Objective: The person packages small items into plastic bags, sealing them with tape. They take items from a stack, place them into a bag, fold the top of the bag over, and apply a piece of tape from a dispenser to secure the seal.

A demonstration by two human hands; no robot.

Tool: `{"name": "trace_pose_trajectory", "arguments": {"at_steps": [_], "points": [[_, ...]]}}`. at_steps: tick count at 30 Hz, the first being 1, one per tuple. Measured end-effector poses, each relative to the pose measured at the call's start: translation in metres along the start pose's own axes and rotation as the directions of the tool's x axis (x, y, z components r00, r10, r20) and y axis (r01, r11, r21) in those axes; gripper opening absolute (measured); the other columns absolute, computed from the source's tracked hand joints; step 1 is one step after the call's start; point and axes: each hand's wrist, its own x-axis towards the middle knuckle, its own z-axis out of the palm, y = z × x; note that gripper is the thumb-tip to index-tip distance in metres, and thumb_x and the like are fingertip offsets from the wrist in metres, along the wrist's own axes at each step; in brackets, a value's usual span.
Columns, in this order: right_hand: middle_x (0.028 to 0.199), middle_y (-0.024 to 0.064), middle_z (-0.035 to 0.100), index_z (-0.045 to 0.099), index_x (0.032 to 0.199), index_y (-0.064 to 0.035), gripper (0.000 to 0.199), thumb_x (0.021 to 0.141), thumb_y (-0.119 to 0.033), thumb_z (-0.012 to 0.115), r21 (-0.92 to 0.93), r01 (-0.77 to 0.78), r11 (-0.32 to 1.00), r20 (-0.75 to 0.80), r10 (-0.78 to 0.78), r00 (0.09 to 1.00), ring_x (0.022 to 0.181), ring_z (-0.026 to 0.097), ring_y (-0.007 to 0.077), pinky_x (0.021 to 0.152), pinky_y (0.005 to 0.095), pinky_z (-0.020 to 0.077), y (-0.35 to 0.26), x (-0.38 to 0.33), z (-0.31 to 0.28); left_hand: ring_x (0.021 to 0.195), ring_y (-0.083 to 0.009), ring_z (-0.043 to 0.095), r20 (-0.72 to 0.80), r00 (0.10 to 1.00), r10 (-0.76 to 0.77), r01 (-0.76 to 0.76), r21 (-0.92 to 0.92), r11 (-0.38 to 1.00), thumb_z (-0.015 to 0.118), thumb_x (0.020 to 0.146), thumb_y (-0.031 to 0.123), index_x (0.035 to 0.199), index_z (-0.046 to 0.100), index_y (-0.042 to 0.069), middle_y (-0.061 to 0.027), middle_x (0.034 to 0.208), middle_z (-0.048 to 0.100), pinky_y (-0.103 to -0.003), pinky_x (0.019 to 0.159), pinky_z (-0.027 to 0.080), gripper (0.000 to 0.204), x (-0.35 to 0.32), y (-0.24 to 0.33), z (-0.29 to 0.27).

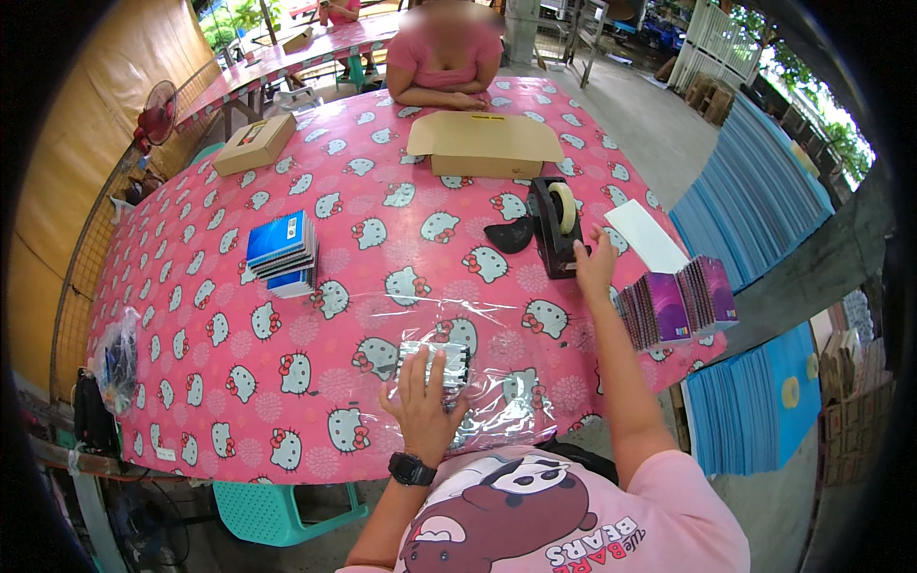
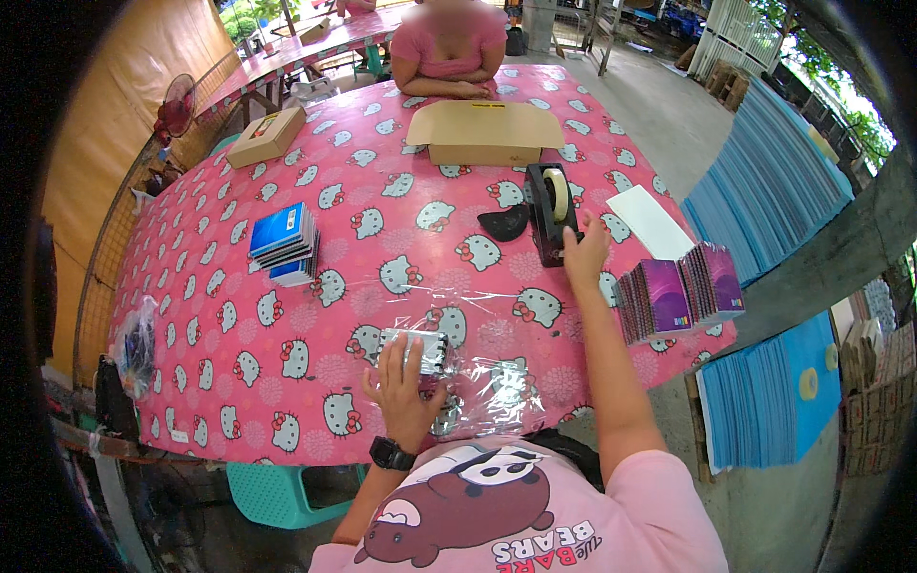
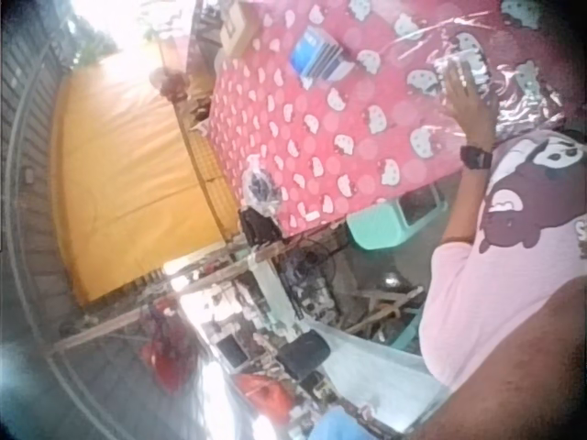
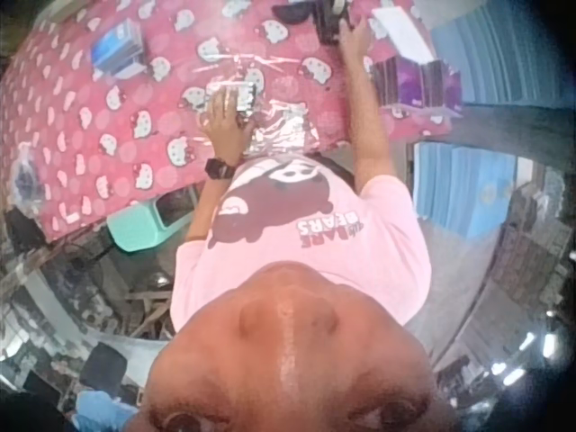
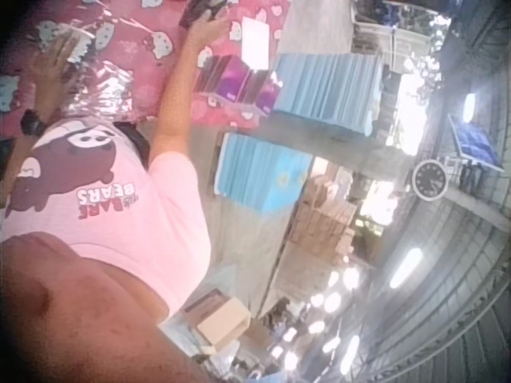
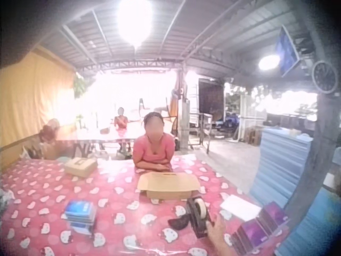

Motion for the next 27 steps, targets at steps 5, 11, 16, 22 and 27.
{"name": "trace_pose_trajectory", "arguments": {"at_steps": [5,11,16,22,27], "points": [[0.086,0.0156,0.064,0.051,0.113,0.0027,0.044,0.08,-0.02,0.067,0.128,-0.406,0.905,0.37,0.336,0.866,0.079,0.063,0.0249,0.072,0.0357,0.0474,0.041,0.023,0.021,0.131,-0.0231,0.031,0.025,1.0,-0.001,0.001,-0.026,1.0,0.074,0.065,0.027,0.135,0.041,0.018,-0.0053,0.142,0.037,-0.059,0.1,0.013,0.079,0.002,0.001,0.0],[0.079,0.0072,0.064,0.05,0.109,0.0028,0.038,0.076,-0.003,0.069,0.687,-0.49,0.536,0.386,0.303,0.871,0.066,0.059,0.0118,0.06,0.0236,0.0457,0.024,0.005,0.011,0.131,-0.0219,0.031,0.005,1.0,-0.015,0.015,-0.01,1.0,0.073,0.068,0.027,0.136,0.041,0.02,-0.0037,0.141,0.037,-0.062,0.1,0.011,0.076,-0.001,-0.004,-0.003],[0.074,0.0008,0.058,0.051,0.106,0.0019,0.033,0.078,-0.002,0.066,0.672,-0.595,0.44,0.414,0.443,0.795,0.06,0.053,0.01,0.053,0.0213,0.0423,0.025,-0.038,-0.003,0.131,-0.0215,0.031,0.011,1.0,-0.028,0.028,-0.025,0.999,0.073,0.068,0.028,0.136,0.041,0.02,-0.0029,0.141,0.037,-0.063,0.1,0.009,0.076,-0.001,-0.003,-0.004],[0.076,0.001,0.057,0.048,0.109,-0.0006,0.034,0.081,-0.008,0.066,0.281,-0.959,-0.024,0.956,-0.08,0.282,0.061,0.052,0.0102,0.055,0.0218,0.0419,-0.084,-0.051,0.004,0.134,-0.0264,0.027,0.039,0.998,-0.04,0.042,-0.059,0.997,0.074,0.067,0.032,0.136,0.041,0.023,-0.0052,0.143,0.034,-0.068,0.099,0.008,0.078,-0.002,-0.006,-0.002],[0.071,-0.0005,0.055,0.048,0.109,-0.005,0.031,0.083,-0.009,0.064,0.412,-0.825,0.386,0.685,-0.728,0.002,0.072,0.056,0.0097,0.064,0.0262,0.0425,-0.201,-0.006,-0.034,0.135,-0.0381,0.018,0.059,0.996,-0.069,0.071,-0.023,0.997,0.077,0.064,0.032,0.134,0.044,0.027,-0.0106,0.145,0.03,-0.069,0.097,0.012,0.078,0.005,0.0,-0.021]]}}
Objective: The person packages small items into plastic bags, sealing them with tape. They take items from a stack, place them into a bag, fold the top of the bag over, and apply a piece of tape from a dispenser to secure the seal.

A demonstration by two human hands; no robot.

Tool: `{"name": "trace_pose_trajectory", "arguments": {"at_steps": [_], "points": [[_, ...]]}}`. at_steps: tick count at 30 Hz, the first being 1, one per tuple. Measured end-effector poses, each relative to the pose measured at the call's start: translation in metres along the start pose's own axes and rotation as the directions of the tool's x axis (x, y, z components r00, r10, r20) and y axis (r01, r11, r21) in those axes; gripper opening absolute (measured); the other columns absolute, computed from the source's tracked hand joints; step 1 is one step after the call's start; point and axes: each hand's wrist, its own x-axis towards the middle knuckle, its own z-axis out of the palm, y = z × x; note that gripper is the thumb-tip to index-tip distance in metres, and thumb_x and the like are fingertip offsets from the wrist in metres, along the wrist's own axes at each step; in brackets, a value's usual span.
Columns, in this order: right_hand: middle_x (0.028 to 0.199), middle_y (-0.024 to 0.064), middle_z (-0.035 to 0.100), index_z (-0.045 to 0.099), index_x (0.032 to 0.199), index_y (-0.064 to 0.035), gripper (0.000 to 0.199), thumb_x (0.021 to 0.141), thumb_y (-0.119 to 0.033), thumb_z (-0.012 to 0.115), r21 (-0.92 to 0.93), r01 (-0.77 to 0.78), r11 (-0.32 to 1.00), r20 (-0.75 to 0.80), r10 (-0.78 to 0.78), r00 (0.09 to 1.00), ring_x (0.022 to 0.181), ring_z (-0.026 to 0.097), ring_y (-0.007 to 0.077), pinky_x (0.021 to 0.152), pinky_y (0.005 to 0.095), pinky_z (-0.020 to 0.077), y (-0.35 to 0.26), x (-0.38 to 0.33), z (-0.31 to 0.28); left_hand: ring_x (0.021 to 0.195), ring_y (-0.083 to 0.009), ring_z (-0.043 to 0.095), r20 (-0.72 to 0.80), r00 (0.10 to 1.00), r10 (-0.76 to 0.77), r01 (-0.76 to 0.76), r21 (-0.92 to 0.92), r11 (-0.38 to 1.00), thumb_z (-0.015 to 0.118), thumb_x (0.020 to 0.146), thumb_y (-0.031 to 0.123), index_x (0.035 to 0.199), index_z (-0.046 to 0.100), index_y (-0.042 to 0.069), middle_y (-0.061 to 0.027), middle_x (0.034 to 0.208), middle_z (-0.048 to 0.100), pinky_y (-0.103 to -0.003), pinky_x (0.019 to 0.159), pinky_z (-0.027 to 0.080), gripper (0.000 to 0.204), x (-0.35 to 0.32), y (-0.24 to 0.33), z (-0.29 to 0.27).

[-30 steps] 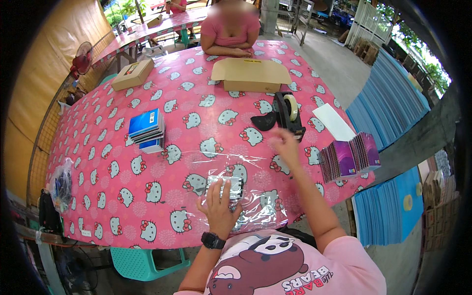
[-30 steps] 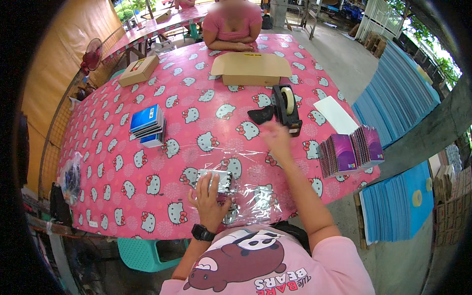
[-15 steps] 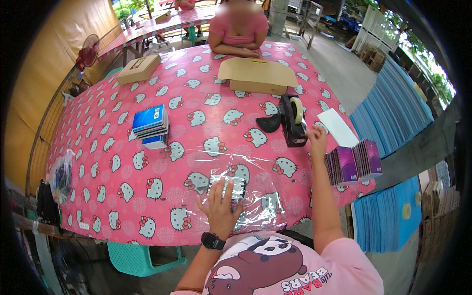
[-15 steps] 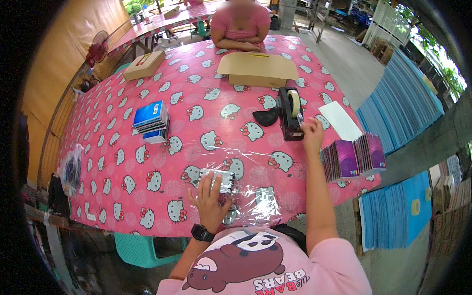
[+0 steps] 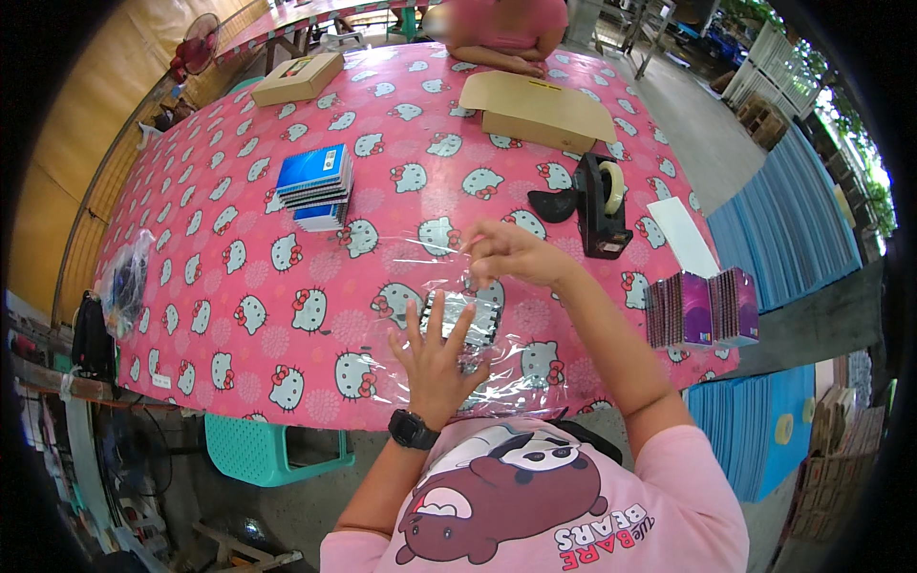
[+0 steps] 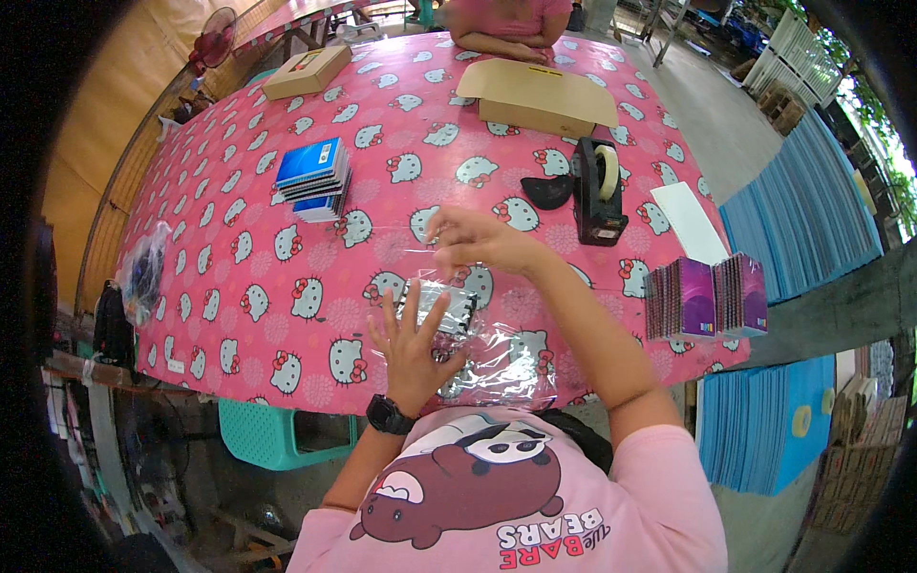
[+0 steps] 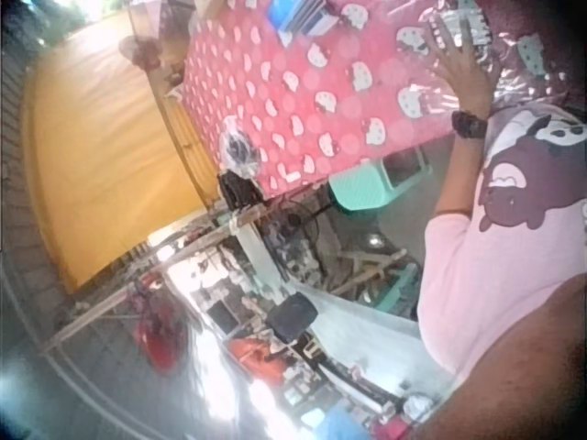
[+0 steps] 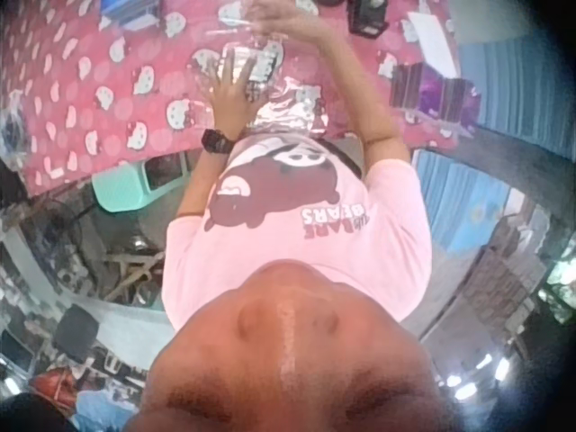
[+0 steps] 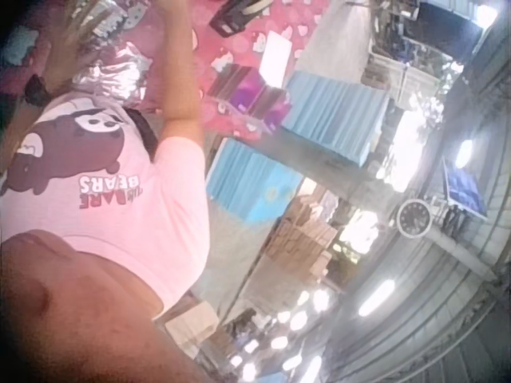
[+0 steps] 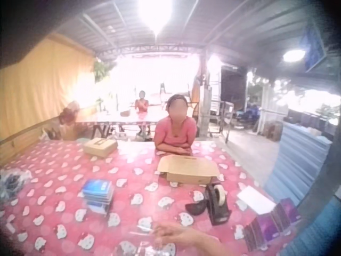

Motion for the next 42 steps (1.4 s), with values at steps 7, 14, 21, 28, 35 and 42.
{"name": "trace_pose_trajectory", "arguments": {"at_steps": [7,14,21,28,35,42], "points": [[0.071,0.0026,0.058,0.047,0.106,-0.0016,0.049,0.072,-0.023,0.076,-0.901,0.063,0.429,0.17,0.216,0.961,0.07,0.057,0.0122,0.061,0.0288,0.0441,-0.002,0.058,0.012,0.136,-0.0399,0.016,0.02,1.0,-0.012,0.013,-0.024,1.0,0.079,0.057,0.033,0.132,0.046,0.03,-0.0123,0.147,0.026,-0.066,0.101,0.009,0.082,0.004,-0.001,-0.004],[0.078,0.004,0.055,0.049,0.105,-0.0032,0.056,0.065,-0.025,0.082,-0.266,-0.4,0.877,-0.093,0.39,0.916,0.071,0.053,0.012,0.062,0.028,0.0446,0.102,0.034,-0.025,0.136,-0.0368,0.019,-0.029,1.0,-0.004,0.001,-0.101,0.995,0.079,0.056,0.033,0.136,0.041,0.014,-0.0132,0.146,0.029,-0.067,0.101,0.007,0.09,0.006,-0.005,0.0],[0.082,0.0073,0.059,0.053,0.106,-0.0026,0.05,0.068,-0.023,0.078,-0.562,-0.331,0.758,-0.613,-0.113,0.782,0.072,0.057,0.0183,0.063,0.0322,0.046,0.111,-0.033,-0.021,0.133,-0.0298,0.029,0.122,0.981,0.151,-0.167,0.128,0.978,0.08,0.059,0.026,0.141,0.028,0.011,-0.012,0.141,0.035,-0.067,0.101,0.012,0.099,0.03,-0.007,-0.018],[0.095,0.0079,0.061,0.053,0.111,-0.0027,0.044,0.072,-0.012,0.073,-0.455,-0.665,0.593,-0.709,0.211,0.673,0.083,0.059,0.0195,0.074,0.0322,0.0471,0.115,-0.103,-0.037,0.114,-0.0281,0.051,0.133,0.934,0.333,-0.303,-0.2,0.932,0.083,0.056,0.012,0.135,0.032,0.011,-0.0112,0.118,0.052,-0.05,0.105,0.028,0.094,0.067,-0.004,-0.025],[0.115,0.0065,0.054,0.038,0.129,-0.0023,0.077,0.063,-0.006,0.078,0.231,0.114,0.966,-0.468,0.008,0.883,0.109,0.052,0.0184,0.097,0.0332,0.0399,0.07,-0.08,0.038,0.109,-0.0197,0.052,0.191,0.981,-0.027,0.191,-0.938,0.289,0.085,0.053,0.004,0.126,0.041,0.002,-0.009,0.116,0.053,-0.032,0.096,0.042,0.085,0.042,-0.043,0.0],[0.114,0.0062,0.053,0.043,0.124,-0.0041,0.073,0.061,-0.005,0.079,-0.016,0.105,0.994,-0.364,-0.104,0.926,0.108,0.051,0.0166,0.093,0.032,0.042,0.079,-0.062,0.047,0.109,-0.0207,0.052,0.149,0.976,0.16,0.061,-0.89,0.452,0.082,0.058,0.002,0.144,0.017,0.008,-0.0091,0.117,0.051,-0.036,0.096,0.041,0.109,0.043,-0.04,0.005]]}}
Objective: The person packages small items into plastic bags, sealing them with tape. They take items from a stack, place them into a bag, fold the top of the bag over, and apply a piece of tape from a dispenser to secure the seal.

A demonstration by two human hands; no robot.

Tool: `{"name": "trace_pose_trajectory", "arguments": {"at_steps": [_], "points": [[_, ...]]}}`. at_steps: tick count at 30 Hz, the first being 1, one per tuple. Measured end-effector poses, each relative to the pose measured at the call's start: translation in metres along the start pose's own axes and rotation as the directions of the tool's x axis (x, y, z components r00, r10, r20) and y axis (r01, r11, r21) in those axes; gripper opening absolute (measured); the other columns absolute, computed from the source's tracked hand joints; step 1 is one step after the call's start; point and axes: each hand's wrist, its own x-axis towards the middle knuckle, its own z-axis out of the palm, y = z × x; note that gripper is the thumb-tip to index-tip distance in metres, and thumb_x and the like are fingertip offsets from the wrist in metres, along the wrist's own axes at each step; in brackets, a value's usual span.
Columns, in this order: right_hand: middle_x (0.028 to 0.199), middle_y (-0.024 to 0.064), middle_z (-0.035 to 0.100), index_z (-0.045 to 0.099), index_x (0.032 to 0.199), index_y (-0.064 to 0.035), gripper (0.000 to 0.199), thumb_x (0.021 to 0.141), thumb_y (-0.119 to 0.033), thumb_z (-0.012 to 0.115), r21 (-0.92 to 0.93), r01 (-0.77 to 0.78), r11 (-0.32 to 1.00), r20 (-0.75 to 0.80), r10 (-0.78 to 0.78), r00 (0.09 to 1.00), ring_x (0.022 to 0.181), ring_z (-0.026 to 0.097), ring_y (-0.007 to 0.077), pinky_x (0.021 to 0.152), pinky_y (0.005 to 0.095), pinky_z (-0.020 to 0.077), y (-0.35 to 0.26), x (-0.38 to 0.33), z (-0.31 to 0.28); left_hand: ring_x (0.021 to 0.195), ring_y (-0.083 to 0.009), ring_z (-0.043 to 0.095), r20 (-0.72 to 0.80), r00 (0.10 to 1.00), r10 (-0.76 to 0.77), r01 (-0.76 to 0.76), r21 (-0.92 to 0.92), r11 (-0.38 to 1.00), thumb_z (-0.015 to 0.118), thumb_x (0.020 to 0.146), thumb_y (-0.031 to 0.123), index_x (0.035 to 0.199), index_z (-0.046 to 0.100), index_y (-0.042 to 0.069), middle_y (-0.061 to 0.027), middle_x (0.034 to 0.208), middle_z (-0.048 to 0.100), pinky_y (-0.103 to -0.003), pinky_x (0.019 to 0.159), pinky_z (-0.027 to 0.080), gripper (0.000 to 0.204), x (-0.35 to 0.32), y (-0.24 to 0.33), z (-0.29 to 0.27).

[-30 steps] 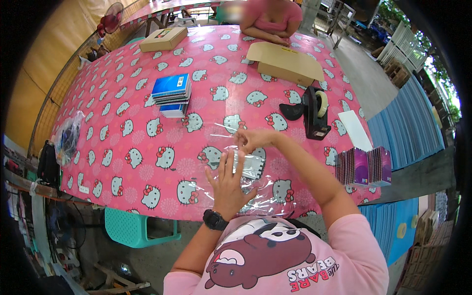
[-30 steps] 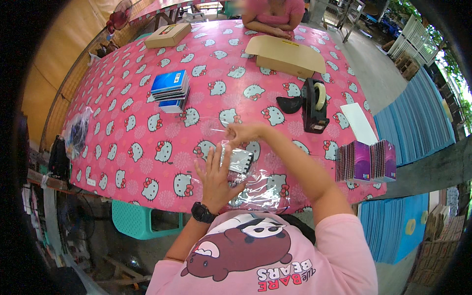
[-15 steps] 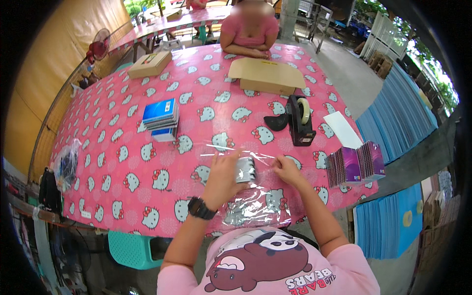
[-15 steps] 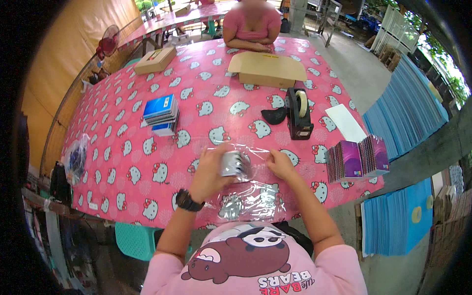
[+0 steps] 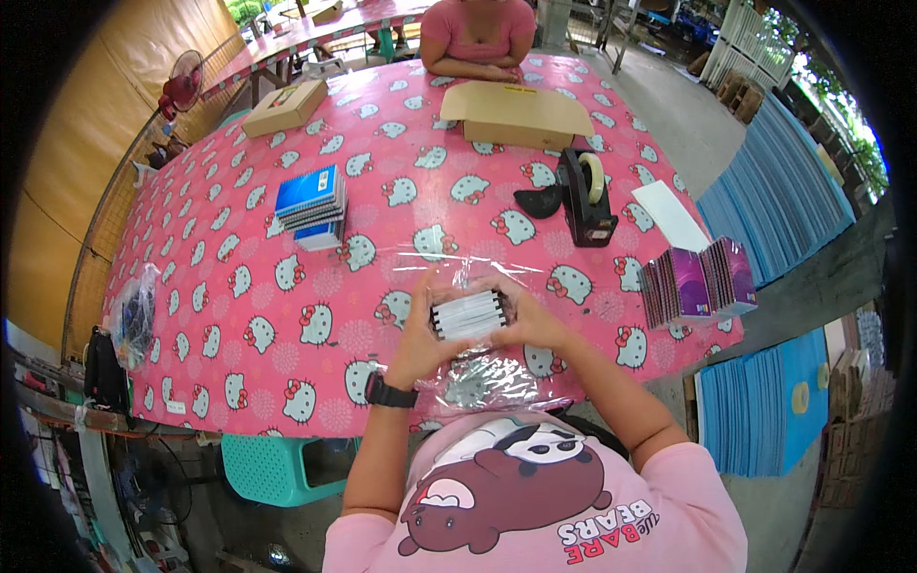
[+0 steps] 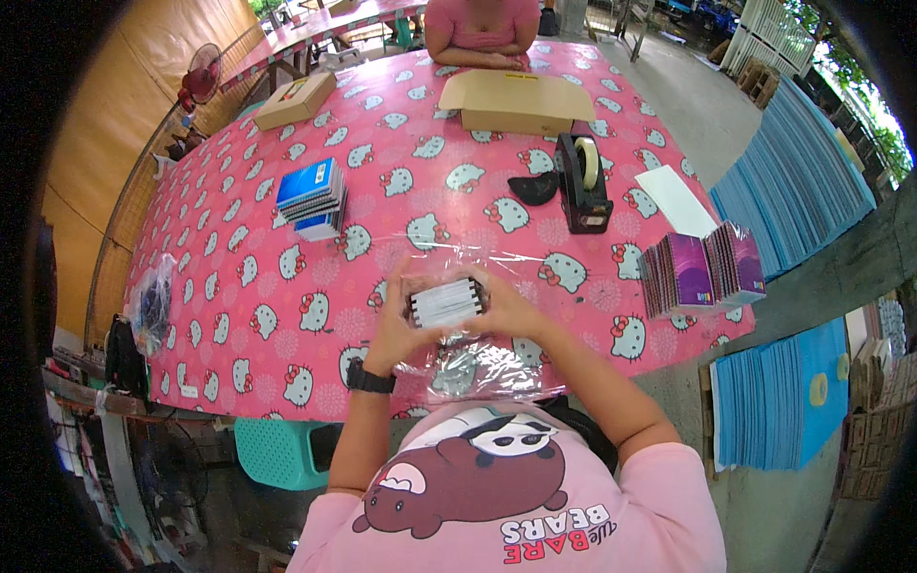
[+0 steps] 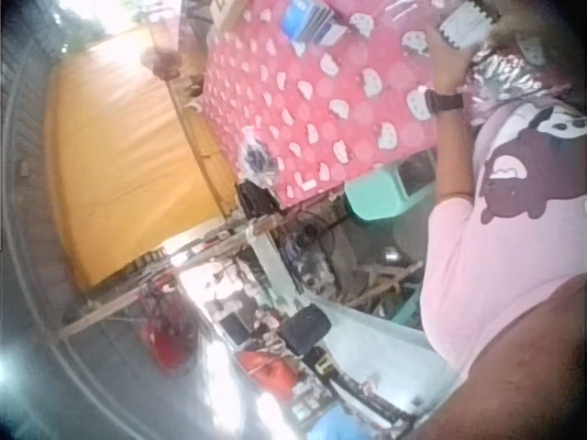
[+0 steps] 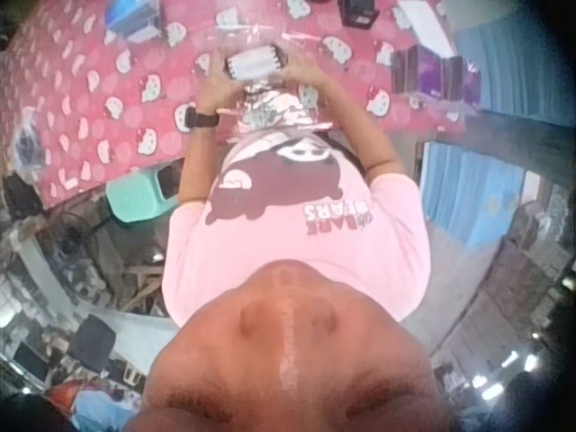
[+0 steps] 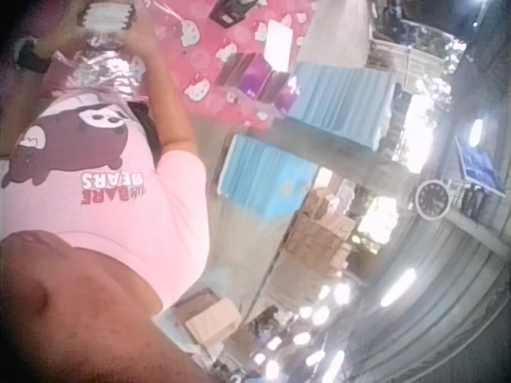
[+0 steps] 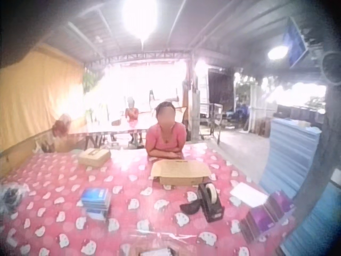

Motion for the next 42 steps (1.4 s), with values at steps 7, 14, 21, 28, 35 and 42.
{"name": "trace_pose_trajectory", "arguments": {"at_steps": [7,14,21,28,35,42], "points": [[0.141,0.013,0.036,0.029,0.139,-0.0101,0.09,0.064,-0.016,0.078,-0.044,0.237,0.971,-0.038,-0.238,0.97,0.133,0.031,0.0238,0.106,0.0383,0.0288,-0.065,-0.012,-0.014,0.122,-0.0257,0.041,-0.131,0.969,0.211,-0.223,-0.08,0.972,0.084,0.057,0.015,0.145,0.009,0.008,-0.0131,0.124,0.046,-0.039,0.108,0.024,0.115,-0.004,0.017,-0.028],[0.13,0.0125,0.048,0.032,0.14,-0.0095,0.094,0.059,-0.014,0.079,-0.163,-0.052,0.985,-0.025,0.048,0.999,0.121,0.045,0.0231,0.102,0.0365,0.035,0.015,-0.008,-0.015,0.116,-0.0194,0.047,0.013,1.0,-0.002,0.003,-0.061,0.998,0.079,0.055,-0.001,0.14,0.026,0.006,-0.0082,0.124,0.047,-0.033,0.096,0.041,0.1,-0.008,-0.024,0.007],[0.129,0.0108,0.049,0.042,0.132,-0.0048,0.067,0.067,0.001,0.057,-0.013,-0.01,1.0,-0.092,0.008,0.996,0.12,0.046,0.0186,0.093,0.0314,0.0416,-0.002,-0.019,-0.04,0.117,-0.0213,0.047,-0.001,1.0,0.027,-0.027,-0.25,0.968,0.076,0.064,0.012,0.145,0.015,0.008,-0.0122,0.129,0.046,-0.035,0.099,0.038,0.102,-0.002,-0.008,-0.017],[0.099,0.0037,0.061,0.051,0.121,-0.0048,0.051,0.072,-0.01,0.064,-0.161,0.025,0.987,-0.333,-0.078,0.94,0.089,0.059,0.0143,0.076,0.029,0.0466,-0.064,-0.008,-0.019,0.095,-0.0156,0.059,-0.003,0.973,-0.232,0.23,0.121,0.966,0.07,0.073,0.012,0.133,0.043,0.009,-0.01,0.107,0.062,-0.028,0.08,0.046,0.066,0.047,0.048,-0.034],[0.077,0.0106,0.063,0.057,0.105,-0.0082,0.036,0.071,-0.011,0.066,-0.895,0.01,0.447,-0.138,-0.299,0.944,0.073,0.062,0.0264,0.065,0.0363,0.0481,-0.11,0.029,0.006,0.065,-0.0181,0.063,0.123,0.945,0.304,-0.285,0.766,0.576,0.069,0.07,0.004,0.117,0.057,0.007,-0.0075,0.075,0.066,-0.029,0.063,0.049,0.049,0.077,0.081,-0.019],[0.075,0.0048,0.063,0.055,0.11,-0.0055,0.033,0.079,-0.01,0.065,-0.338,0.035,0.941,-0.509,-0.214,0.833,0.071,0.061,0.0113,0.063,0.0274,0.0472,-0.074,0.021,-0.027,0.081,-0.0213,0.062,-0.233,0.972,0.024,0.092,0.474,0.876,0.073,0.065,0.009,0.108,0.063,0.009,-0.0052,0.086,0.067,-0.033,0.075,0.046,0.044,0.061,0.082,-0.015]]}}
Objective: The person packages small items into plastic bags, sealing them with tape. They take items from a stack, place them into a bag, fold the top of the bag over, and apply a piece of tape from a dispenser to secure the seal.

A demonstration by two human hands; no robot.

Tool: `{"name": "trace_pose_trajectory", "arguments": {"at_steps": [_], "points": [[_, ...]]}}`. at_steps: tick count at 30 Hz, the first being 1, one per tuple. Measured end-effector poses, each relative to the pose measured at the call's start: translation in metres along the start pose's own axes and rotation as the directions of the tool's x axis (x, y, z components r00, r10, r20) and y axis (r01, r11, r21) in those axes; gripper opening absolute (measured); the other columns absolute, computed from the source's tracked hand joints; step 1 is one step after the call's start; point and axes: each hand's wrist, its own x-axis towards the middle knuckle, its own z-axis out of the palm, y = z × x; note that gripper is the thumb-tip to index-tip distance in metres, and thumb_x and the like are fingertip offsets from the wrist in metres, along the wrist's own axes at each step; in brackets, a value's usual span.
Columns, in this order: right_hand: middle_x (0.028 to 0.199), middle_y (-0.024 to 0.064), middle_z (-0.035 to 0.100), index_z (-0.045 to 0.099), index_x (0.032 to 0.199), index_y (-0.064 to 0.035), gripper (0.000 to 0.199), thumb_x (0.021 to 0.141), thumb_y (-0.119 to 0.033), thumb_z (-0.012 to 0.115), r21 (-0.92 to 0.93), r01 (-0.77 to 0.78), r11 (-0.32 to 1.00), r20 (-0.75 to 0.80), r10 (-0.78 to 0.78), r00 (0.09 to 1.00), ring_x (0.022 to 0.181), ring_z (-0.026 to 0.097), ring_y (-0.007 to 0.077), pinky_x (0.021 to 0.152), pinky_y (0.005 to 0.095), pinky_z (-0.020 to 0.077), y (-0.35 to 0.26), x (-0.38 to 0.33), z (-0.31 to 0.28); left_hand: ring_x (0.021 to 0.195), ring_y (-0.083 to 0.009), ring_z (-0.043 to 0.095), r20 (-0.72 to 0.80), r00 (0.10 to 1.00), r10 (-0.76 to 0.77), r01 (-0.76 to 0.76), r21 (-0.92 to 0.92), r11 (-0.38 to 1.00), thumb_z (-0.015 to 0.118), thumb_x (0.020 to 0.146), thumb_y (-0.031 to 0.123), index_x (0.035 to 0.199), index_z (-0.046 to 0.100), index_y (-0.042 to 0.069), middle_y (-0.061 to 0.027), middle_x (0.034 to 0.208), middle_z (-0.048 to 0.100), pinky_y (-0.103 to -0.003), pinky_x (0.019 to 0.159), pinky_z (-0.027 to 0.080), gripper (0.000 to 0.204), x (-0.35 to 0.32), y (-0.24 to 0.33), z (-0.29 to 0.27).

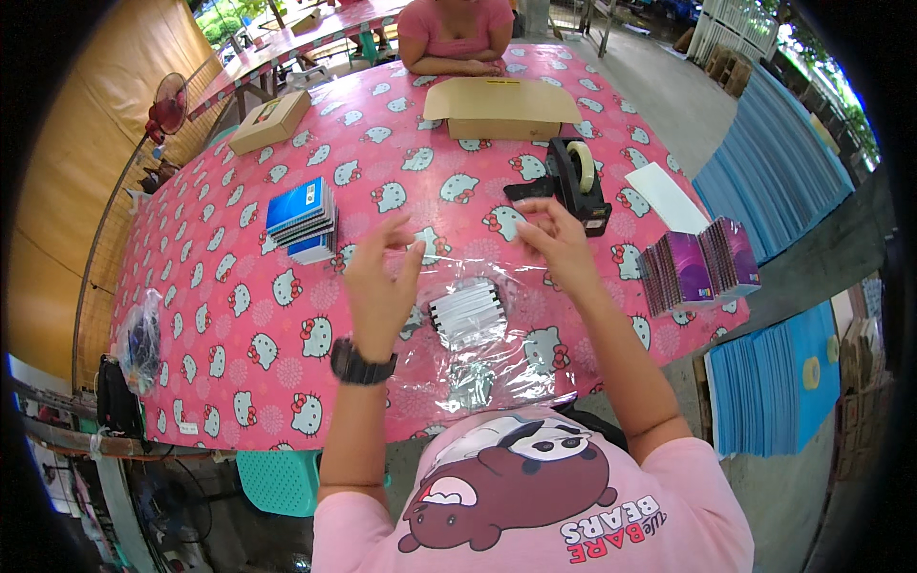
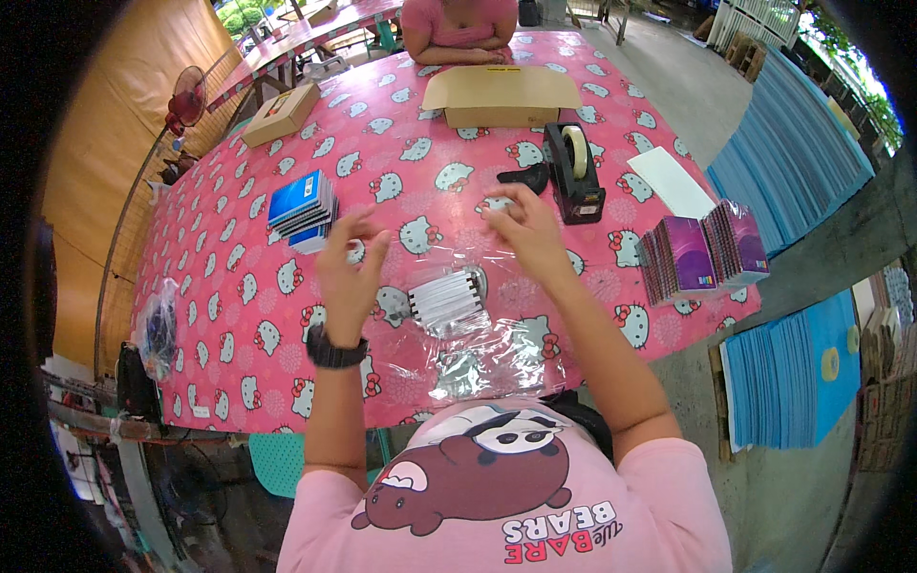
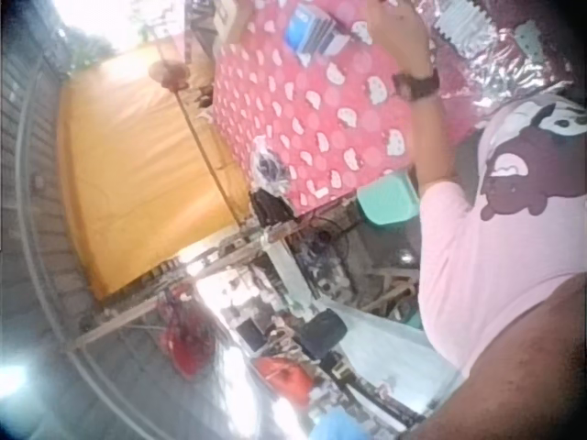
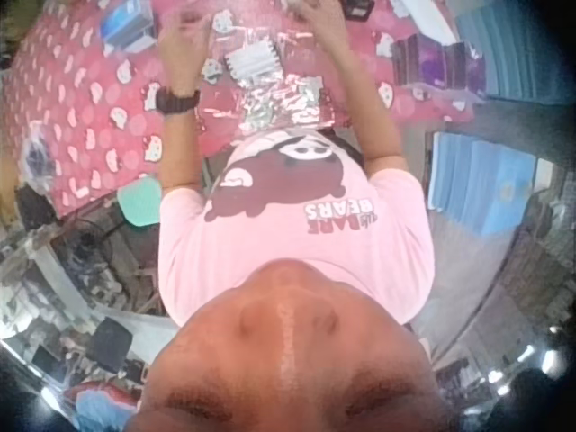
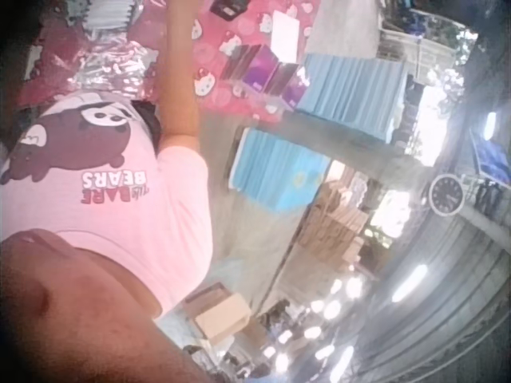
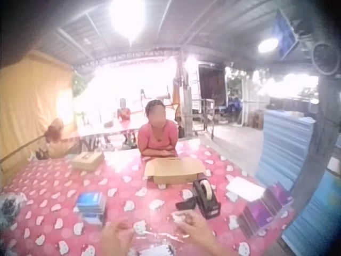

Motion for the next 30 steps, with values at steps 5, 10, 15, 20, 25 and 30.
{"name": "trace_pose_trajectory", "arguments": {"at_steps": [5,10,15,20,25,30], "points": [[0.083,0.0002,0.063,0.054,0.113,-0.0027,0.034,0.08,-0.003,0.063,0.209,-0.166,0.964,0.348,0.085,0.934,0.078,0.057,0.0061,0.066,0.0222,0.0447,0.034,-0.04,0.002,0.084,-0.0168,0.058,0.337,0.858,0.388,-0.506,0.422,0.752,0.075,0.065,0.018,0.089,0.066,0.016,0.0014,0.078,0.064,-0.047,0.099,0.024,0.025,-0.048,0.012,-0.002],[0.091,0.0016,0.066,0.055,0.115,-0.0054,0.046,0.071,0.0,0.068,-0.151,0.093,0.984,0.38,-0.029,0.924,0.086,0.059,0.014,0.077,0.0266,0.0451,0.021,-0.043,0.02,0.089,-0.0172,0.057,0.413,0.823,0.39,-0.542,0.363,0.758,0.071,0.072,0.018,0.082,0.065,0.013,0.0022,0.072,0.061,-0.051,0.1,0.024,0.013,-0.052,0.011,-0.017],[0.1,0.0032,0.067,0.054,0.117,-0.0067,0.053,0.068,-0.008,0.073,-0.32,0.383,0.866,0.445,-0.22,0.868,0.097,0.055,0.0236,0.085,0.0342,0.0445,0.025,-0.04,0.025,0.087,-0.0247,0.056,-0.148,0.92,0.363,-0.358,0.061,0.932,0.06,0.077,0.008,0.085,0.067,0.008,-0.0052,0.083,0.063,-0.046,0.095,0.035,0.01,-0.071,-0.03,-0.023],[0.109,0.0016,0.066,0.053,0.122,-0.0079,0.06,0.066,-0.014,0.075,-0.346,0.38,0.858,0.469,-0.192,0.862,0.1,0.053,0.0246,0.09,0.0353,0.0422,0.031,-0.041,0.031,0.116,-0.0319,0.045,0.123,0.931,0.343,-0.364,0.268,0.892,0.053,0.069,0.001,0.118,0.059,0.008,-0.008,0.125,0.054,-0.046,0.102,0.028,0.049,-0.098,-0.071,0.015],[0.117,0.0035,0.062,0.046,0.128,-0.0079,0.07,0.065,-0.018,0.077,-0.431,0.382,0.817,0.467,-0.16,0.869,0.106,0.051,0.0283,0.091,0.0386,0.0434,0.031,-0.039,0.03,0.128,-0.0332,0.032,0.174,0.929,0.325,-0.361,0.243,0.9,0.054,0.064,0.002,0.127,0.053,0.011,-0.0061,0.134,0.047,-0.046,0.105,0.022,0.063,-0.094,-0.074,0.014],[0.117,0.0032,0.061,0.039,0.135,-0.0099,0.078,0.066,-0.017,0.076,-0.427,0.392,0.815,0.498,-0.15,0.854,0.109,0.049,0.0279,0.093,0.0393,0.0417,0.025,-0.037,0.031,0.133,-0.0349,0.027,0.235,0.928,0.288,-0.331,0.172,0.928,0.058,0.062,0.006,0.129,0.051,0.013,-0.0056,0.136,0.046,-0.048,0.106,0.019,0.068,-0.094,-0.079,0.008]]}}
